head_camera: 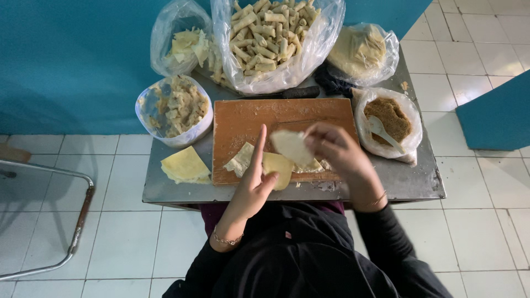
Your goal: The person spoons brown filling from a plastic bag onto triangular pastry wrappers laid on a wooden board, then folds the wrappers over the filling by hand and sets the folded pastries aside. They repeat this cycle, occasionally repositioning wrappers and reaching into containers of filling and dough pieces.
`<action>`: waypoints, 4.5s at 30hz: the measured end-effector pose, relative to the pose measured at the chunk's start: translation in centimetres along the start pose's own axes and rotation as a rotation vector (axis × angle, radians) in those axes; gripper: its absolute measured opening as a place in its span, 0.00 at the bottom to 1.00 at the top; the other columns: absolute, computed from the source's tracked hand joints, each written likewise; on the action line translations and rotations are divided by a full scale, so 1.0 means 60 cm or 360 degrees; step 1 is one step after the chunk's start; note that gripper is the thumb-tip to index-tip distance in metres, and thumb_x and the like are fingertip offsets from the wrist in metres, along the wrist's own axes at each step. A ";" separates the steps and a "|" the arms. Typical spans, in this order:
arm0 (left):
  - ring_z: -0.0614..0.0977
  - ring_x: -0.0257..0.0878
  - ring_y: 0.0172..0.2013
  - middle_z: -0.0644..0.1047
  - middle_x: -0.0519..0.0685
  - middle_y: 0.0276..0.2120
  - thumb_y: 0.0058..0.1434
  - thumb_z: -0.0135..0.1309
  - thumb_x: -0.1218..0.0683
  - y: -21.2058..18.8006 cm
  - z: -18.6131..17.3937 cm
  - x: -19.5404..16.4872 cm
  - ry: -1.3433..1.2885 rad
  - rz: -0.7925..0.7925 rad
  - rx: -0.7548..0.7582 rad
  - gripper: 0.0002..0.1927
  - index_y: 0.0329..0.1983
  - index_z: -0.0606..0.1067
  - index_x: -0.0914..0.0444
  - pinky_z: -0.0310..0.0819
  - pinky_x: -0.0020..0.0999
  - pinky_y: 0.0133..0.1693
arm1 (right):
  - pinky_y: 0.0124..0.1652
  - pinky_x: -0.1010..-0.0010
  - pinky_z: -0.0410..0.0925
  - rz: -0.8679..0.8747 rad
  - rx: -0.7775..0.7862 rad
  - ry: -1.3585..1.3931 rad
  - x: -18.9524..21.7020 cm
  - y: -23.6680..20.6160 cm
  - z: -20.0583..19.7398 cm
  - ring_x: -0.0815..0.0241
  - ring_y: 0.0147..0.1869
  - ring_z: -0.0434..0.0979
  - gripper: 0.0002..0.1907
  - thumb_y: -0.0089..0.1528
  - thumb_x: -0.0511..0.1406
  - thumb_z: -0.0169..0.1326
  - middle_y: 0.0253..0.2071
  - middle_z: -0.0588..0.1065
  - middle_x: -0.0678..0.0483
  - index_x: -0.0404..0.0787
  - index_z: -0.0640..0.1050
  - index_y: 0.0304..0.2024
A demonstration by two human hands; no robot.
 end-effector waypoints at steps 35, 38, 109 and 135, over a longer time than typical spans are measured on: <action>0.62 0.48 0.70 0.47 0.59 0.80 0.74 0.43 0.38 -0.005 0.035 -0.002 -0.1505 0.0443 -0.0045 0.45 0.83 0.33 0.50 0.60 0.44 0.63 | 0.42 0.67 0.76 -0.0906 -0.0270 -0.1053 0.098 -0.033 0.140 0.53 0.43 0.84 0.11 0.55 0.33 0.67 0.41 0.82 0.50 0.39 0.83 0.40; 0.58 0.47 0.76 0.43 0.57 0.81 0.74 0.44 0.37 -0.009 0.040 -0.008 -0.1370 0.0514 -0.0041 0.47 0.82 0.30 0.50 0.53 0.43 0.72 | 0.40 0.67 0.75 -0.0841 -0.0321 -0.1034 0.100 -0.034 0.147 0.53 0.41 0.84 0.12 0.54 0.33 0.67 0.39 0.82 0.51 0.39 0.83 0.40; 0.71 0.55 0.69 0.67 0.72 0.66 0.70 0.44 0.65 -0.017 -0.120 -0.074 -0.1137 0.0391 -0.0617 0.34 0.79 0.51 0.62 0.67 0.43 0.68 | 0.32 0.67 0.76 -0.0769 0.0031 -0.1818 0.030 0.136 0.108 0.55 0.37 0.84 0.06 0.60 0.37 0.60 0.42 0.82 0.52 0.47 0.84 0.39; 0.58 0.50 0.78 0.62 0.55 0.73 0.69 0.50 0.60 -0.071 -0.236 -0.056 -0.0161 0.0845 -0.1655 0.27 0.71 0.63 0.64 0.50 0.43 0.71 | 0.31 0.61 0.72 -0.0604 0.0338 -0.1522 0.061 0.176 0.285 0.50 0.30 0.81 0.06 0.60 0.40 0.60 0.27 0.79 0.47 0.46 0.82 0.36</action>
Point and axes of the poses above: each hand's wrist, its own y-axis towards the middle knuckle, its own z-axis out of the palm, x = y × z, the point moved 1 cm from there along y, towards the middle knuckle
